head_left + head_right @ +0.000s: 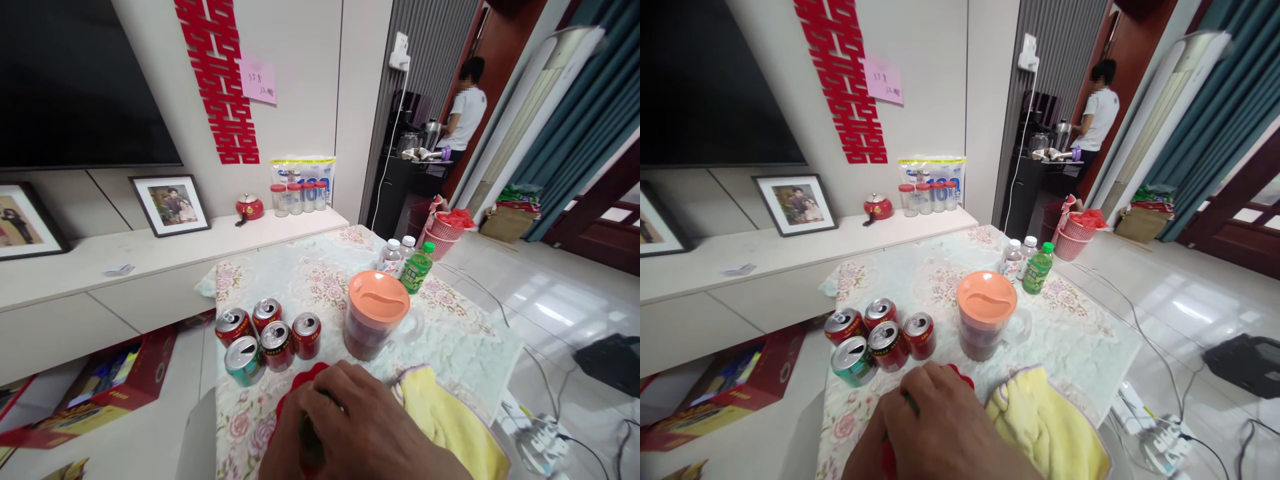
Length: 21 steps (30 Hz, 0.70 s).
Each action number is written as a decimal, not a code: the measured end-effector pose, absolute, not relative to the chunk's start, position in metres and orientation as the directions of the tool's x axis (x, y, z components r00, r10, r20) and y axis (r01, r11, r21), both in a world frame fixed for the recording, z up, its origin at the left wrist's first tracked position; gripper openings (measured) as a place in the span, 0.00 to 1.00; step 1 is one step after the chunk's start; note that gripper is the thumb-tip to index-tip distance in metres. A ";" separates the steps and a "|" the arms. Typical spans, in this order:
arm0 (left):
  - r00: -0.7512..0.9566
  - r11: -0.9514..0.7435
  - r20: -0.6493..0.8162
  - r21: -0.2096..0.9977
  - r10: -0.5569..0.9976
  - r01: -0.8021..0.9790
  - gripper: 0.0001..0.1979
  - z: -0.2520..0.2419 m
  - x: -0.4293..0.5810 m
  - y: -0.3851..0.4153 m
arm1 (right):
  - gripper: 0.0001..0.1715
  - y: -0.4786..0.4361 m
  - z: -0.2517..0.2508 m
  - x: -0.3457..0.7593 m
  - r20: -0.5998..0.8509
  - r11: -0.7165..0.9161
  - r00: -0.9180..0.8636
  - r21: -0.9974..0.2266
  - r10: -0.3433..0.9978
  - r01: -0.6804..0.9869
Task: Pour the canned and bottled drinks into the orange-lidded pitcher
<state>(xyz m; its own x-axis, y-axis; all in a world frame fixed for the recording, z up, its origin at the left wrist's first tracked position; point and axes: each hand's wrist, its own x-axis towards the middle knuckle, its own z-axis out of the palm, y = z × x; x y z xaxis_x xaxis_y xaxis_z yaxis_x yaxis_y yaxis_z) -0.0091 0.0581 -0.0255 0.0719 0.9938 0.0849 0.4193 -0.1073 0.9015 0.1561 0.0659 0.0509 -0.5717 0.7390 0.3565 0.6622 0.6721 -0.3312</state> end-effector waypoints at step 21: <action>-0.059 -0.160 0.195 0.915 0.979 0.370 0.30 -0.062 -0.007 0.043 | 0.19 0.113 -0.081 0.359 -0.275 -0.313 0.351 -0.948 0.895 0.056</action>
<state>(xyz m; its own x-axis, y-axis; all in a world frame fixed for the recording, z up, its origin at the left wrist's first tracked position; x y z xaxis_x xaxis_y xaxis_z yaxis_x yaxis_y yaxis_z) -0.0072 0.0430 -0.0624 -0.0590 0.9789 0.1954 0.3703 -0.1603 0.9150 0.3586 0.1126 -0.0812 0.3510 0.8950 -0.2752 0.0557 -0.3133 -0.9480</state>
